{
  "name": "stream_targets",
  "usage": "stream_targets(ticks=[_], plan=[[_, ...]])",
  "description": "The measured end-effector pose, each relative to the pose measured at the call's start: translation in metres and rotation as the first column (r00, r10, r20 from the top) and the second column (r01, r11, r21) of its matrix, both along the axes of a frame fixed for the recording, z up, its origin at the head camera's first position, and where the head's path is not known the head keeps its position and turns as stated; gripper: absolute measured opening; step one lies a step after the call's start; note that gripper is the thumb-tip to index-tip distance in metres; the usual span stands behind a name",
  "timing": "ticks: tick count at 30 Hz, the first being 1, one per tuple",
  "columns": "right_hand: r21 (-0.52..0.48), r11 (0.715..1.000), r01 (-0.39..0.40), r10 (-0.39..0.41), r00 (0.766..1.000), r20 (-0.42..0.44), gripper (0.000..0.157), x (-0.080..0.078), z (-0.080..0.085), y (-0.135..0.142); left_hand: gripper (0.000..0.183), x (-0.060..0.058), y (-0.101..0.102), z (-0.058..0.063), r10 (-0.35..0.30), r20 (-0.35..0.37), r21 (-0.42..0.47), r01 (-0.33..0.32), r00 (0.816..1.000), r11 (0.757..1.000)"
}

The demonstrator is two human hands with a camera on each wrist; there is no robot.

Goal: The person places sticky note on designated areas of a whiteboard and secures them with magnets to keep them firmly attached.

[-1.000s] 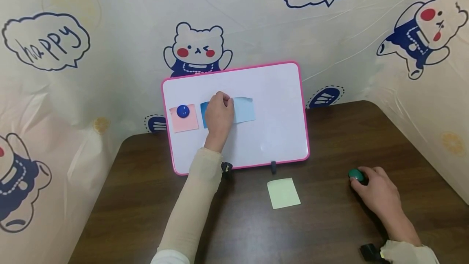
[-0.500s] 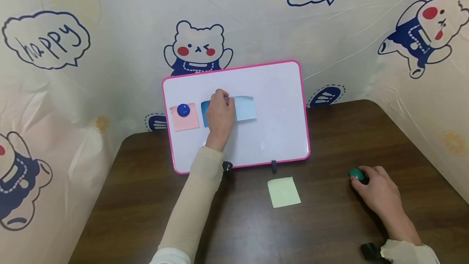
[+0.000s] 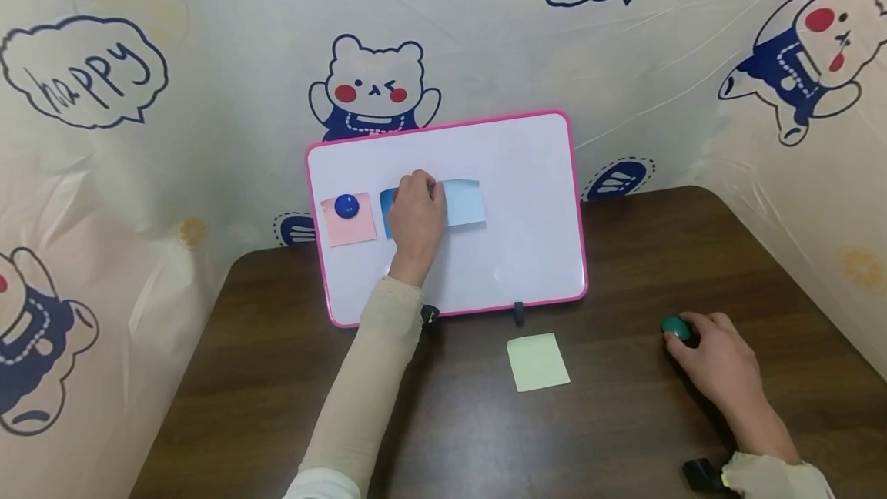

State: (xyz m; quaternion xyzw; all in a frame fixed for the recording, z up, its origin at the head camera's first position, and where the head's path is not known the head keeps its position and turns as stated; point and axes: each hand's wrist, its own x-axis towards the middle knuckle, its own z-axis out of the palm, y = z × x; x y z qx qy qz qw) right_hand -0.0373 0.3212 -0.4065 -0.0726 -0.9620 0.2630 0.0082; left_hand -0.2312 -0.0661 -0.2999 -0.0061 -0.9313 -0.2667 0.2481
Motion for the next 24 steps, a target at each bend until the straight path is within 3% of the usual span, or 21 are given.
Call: stream_targets(ticks=[6, 17, 24], plan=[[0.001, 1.0, -0.009, 0.009, 1.0, -0.021, 0.051, 0.0, 0.001, -0.001, 0.023, 0.0, -0.001, 0.0, -0.003, 0.019, -0.038, 0.004, 1.0, 0.999], [0.001, 1.0, -0.012, 0.012, 1.0, -0.016, 0.051, 0.001, 0.0, 0.001, 0.038, 0.005, -0.001, 0.003, -0.049, 0.142, -0.088, 0.062, 0.989, 0.994], [0.001, 1.0, -0.014, 0.014, 1.0, -0.012, 0.051, 0.001, 0.0, 0.0, 0.042, 0.013, -0.002, 0.0, -0.074, 0.136, -0.126, 0.092, 0.988, 0.988]])
